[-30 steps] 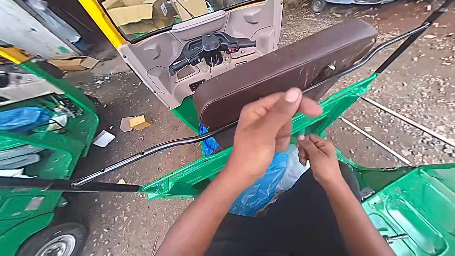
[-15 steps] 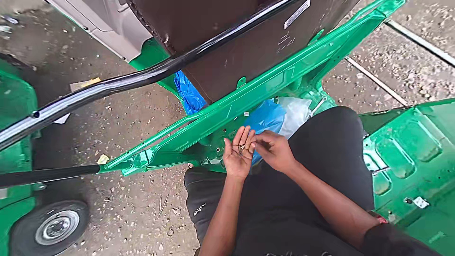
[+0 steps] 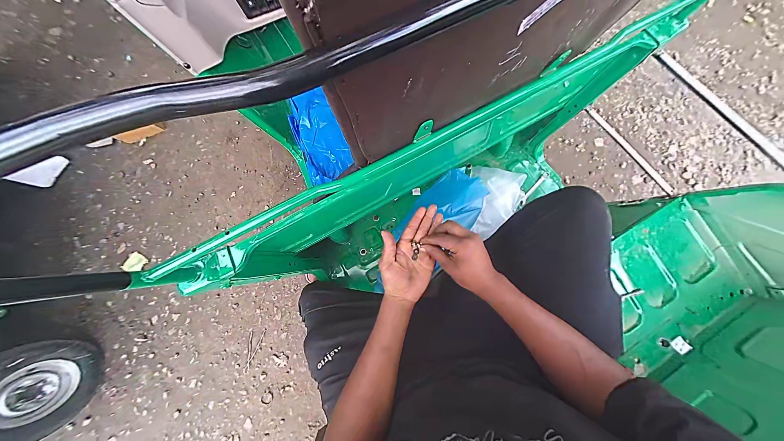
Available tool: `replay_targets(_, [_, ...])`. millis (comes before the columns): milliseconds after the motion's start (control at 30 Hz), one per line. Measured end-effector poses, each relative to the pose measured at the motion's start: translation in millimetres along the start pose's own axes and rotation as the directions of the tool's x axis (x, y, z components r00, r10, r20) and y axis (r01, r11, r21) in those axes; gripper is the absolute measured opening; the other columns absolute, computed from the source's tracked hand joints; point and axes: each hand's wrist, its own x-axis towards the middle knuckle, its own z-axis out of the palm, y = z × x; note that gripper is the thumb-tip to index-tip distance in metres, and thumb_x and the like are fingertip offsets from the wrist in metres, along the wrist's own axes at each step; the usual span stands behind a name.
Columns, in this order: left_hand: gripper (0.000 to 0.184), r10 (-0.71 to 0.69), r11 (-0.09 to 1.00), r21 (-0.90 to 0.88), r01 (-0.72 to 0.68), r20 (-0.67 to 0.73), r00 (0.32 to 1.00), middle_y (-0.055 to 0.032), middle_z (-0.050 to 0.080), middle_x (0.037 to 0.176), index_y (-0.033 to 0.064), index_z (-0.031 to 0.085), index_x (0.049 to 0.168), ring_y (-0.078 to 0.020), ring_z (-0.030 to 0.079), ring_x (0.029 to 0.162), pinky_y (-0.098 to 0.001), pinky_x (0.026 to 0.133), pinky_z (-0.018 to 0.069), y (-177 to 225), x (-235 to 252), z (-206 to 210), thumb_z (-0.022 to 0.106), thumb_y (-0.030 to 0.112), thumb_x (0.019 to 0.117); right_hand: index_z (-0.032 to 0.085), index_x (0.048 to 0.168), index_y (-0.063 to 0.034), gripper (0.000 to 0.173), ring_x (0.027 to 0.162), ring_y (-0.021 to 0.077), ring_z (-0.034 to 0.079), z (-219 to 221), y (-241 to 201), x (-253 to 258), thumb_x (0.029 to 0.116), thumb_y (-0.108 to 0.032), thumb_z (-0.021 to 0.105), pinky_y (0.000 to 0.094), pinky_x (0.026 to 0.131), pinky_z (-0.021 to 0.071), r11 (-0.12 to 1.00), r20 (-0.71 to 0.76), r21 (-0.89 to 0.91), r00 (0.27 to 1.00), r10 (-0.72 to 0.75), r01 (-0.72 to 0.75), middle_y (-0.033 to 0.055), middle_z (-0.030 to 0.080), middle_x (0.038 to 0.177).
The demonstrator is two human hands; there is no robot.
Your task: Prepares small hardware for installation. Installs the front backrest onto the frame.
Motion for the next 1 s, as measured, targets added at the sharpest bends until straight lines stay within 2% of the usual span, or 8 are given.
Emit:
replay_targets(167, [0.091,0.003,1.000,-0.001,-0.003,-0.022,1.000,-0.0180,0.036,0.163,0.0049,0.033,0.159,-0.0304,0.036,0.151,-0.0444,0.121,0.0333,1.1,-0.2,0.2,0.003,0.069,0.1011,0.078,0.106,-0.0155,0.021,0.093,0.0131,0.071,0.8,-5.3,-0.3,0.1017,-0.029,0.063,0.0321,0.081,0.0608,0.991,0.041,-0.136,0.999,0.018,-0.012,0.0034,0.073,0.105])
replay_targets(300, [0.090,0.002,1.000,0.003,-0.002,-0.038,0.999,-0.0184,0.036,0.163,0.0045,0.032,0.159,-0.0306,0.037,0.150,-0.0442,0.121,0.0336,0.1,-0.2,1.8,0.003,0.068,0.1018,0.078,0.108,-0.0122,0.021,0.087,0.0121,0.070,-0.1,-3.6,-1.2,0.0991,-0.029,0.067,0.0289,0.078,0.0610,0.996,0.006,-0.084,1.000,0.015,-0.015,0.0057,0.073,0.104])
replay_targets(433, [0.088,0.001,1.000,0.009,-0.001,-0.023,1.000,-0.0183,0.035,0.164,0.0041,0.031,0.159,-0.0307,0.035,0.151,-0.0438,0.122,0.0329,-1.7,0.1,-2.5,0.008,0.067,0.1025,0.080,0.106,-0.0156,0.022,0.096,0.0156,0.071,-2.3,-9.4,-1.0,0.1006,-0.028,0.063,0.0332,0.083,0.0606,0.981,0.057,-0.193,0.997,0.047,-0.035,0.0047,0.073,0.106])
replay_targets(633, [0.083,0.003,1.000,-0.022,-0.003,-0.014,1.000,-0.0174,0.037,0.163,0.0043,0.033,0.159,-0.0295,0.035,0.151,-0.0427,0.122,0.0329,-4.2,1.7,-5.4,0.010,0.063,0.1048,0.076,0.103,-0.0124,0.022,0.096,0.0240,0.072,3.6,-18.0,-1.1,0.1019,-0.022,0.056,0.0390,0.074,0.0612,0.938,0.092,-0.346,0.996,0.012,0.020,0.0084,0.073,0.104])
replay_targets(767, [0.080,0.012,0.998,-0.069,-0.015,-0.045,0.999,-0.0184,0.041,0.160,0.0037,0.036,0.157,-0.0304,0.040,0.149,-0.0432,0.121,0.0351,-2.1,3.5,-6.5,0.012,0.060,0.1062,0.073,0.103,-0.0097,0.020,0.081,0.0131,0.066,-2.1,-12.2,-1.4,0.0972,-0.024,0.060,0.0297,0.072,0.0574,0.989,0.059,-0.094,0.991,0.123,-0.117,0.0061,0.070,0.098])
replay_targets(867, [0.079,0.003,0.998,-0.062,-0.006,-0.044,0.999,-0.0190,0.039,0.161,0.0032,0.037,0.157,-0.0317,0.039,0.149,-0.0438,0.120,0.0367,-0.7,2.9,-8.1,0.014,0.059,0.1068,0.072,0.098,-0.0043,0.013,0.074,0.0068,0.070,-4.8,-10.9,0.3,0.0926,-0.015,0.067,0.0237,0.069,0.0621,0.987,-0.035,0.092,0.991,0.132,-0.128,0.0053,0.072,0.091])
replay_targets(933, [0.080,-0.016,0.999,-0.038,0.015,-0.019,1.000,-0.0188,0.038,0.162,0.0035,0.036,0.157,-0.0313,0.041,0.148,-0.0430,0.118,0.0389,-2.0,3.9,-7.4,0.014,0.061,0.1060,0.072,0.098,-0.0041,0.012,0.074,0.0074,0.071,-3.2,-12.9,4.1,0.0901,-0.013,0.069,0.0239,0.069,0.0628,0.992,-0.064,0.077,0.993,0.100,-0.095,0.0056,0.073,0.090])
replay_targets(1000, [0.079,-0.018,1.000,-0.022,0.017,-0.037,0.999,-0.0200,0.044,0.157,0.0030,0.039,0.155,-0.0316,0.046,0.144,-0.0433,0.116,0.0408,-3.6,4.4,-5.7,0.015,0.061,0.1057,0.074,0.109,-0.0055,0.022,0.078,0.0117,0.070,-1.4,-12.9,5.9,0.0899,-0.013,0.067,0.0272,0.072,0.0609,0.998,-0.049,-0.038,0.997,0.057,-0.059,0.0080,0.073,0.094])
